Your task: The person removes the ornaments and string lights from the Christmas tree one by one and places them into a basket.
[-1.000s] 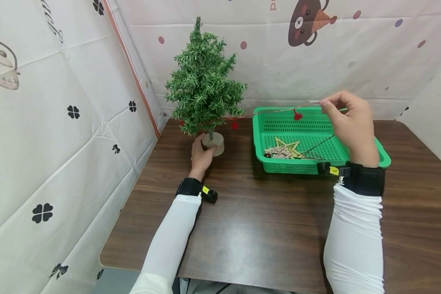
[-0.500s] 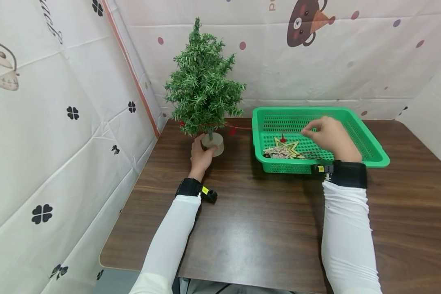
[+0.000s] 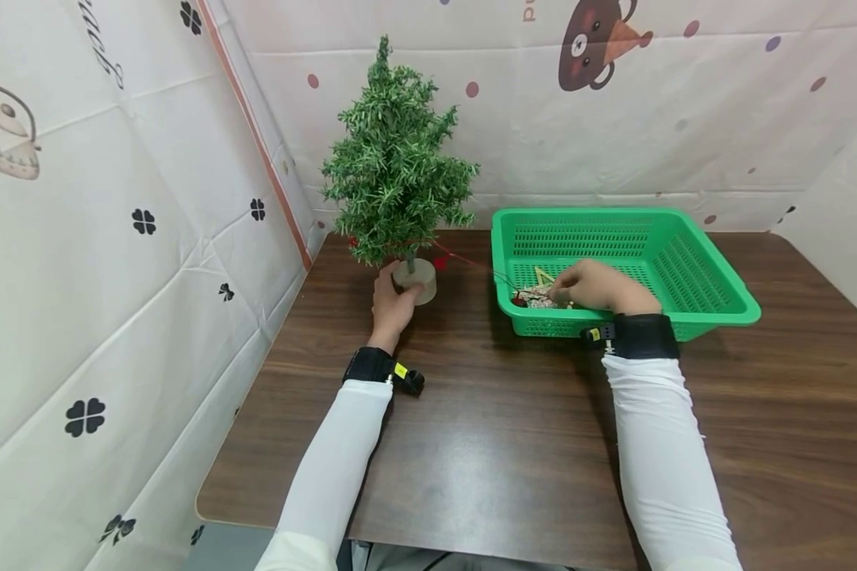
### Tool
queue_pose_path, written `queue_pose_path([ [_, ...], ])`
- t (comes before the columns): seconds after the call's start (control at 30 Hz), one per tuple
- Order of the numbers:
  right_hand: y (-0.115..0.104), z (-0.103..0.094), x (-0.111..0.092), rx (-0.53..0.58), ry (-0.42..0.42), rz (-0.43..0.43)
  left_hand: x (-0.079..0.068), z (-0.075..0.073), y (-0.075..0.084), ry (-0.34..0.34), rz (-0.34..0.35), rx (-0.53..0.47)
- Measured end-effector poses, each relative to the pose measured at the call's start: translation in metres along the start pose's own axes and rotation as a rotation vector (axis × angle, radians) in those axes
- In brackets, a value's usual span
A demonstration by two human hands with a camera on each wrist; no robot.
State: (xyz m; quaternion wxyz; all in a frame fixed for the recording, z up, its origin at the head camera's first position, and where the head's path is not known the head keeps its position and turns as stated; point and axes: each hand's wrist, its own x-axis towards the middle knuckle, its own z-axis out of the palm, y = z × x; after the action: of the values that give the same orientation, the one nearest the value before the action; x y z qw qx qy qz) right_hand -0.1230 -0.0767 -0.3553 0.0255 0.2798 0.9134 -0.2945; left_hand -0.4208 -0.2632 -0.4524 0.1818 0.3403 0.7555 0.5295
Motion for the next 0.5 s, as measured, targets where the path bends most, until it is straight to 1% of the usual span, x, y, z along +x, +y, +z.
queue_pose_path([
  [0.13,-0.011,-0.004,-0.006,0.003,-0.043,0.021,-0.001,0.001,0.000,-0.008,-0.003,-0.001],
  [0.2,-0.022,-0.008,-0.010,-0.009,-0.033,0.029,-0.001,0.001,0.000,-0.008,-0.004,-0.004],
  [0.3,-0.044,-0.015,-0.017,-0.005,0.051,0.009,0.000,0.001,0.001,0.001,0.001,-0.004],
  [0.4,-0.064,-0.016,-0.019,0.026,0.146,-0.055,0.001,0.001,0.002,0.006,0.005,0.002],
  [0.5,-0.073,-0.010,-0.014,0.053,0.203,-0.126,0.001,0.001,0.000,0.003,0.002,0.006],
])
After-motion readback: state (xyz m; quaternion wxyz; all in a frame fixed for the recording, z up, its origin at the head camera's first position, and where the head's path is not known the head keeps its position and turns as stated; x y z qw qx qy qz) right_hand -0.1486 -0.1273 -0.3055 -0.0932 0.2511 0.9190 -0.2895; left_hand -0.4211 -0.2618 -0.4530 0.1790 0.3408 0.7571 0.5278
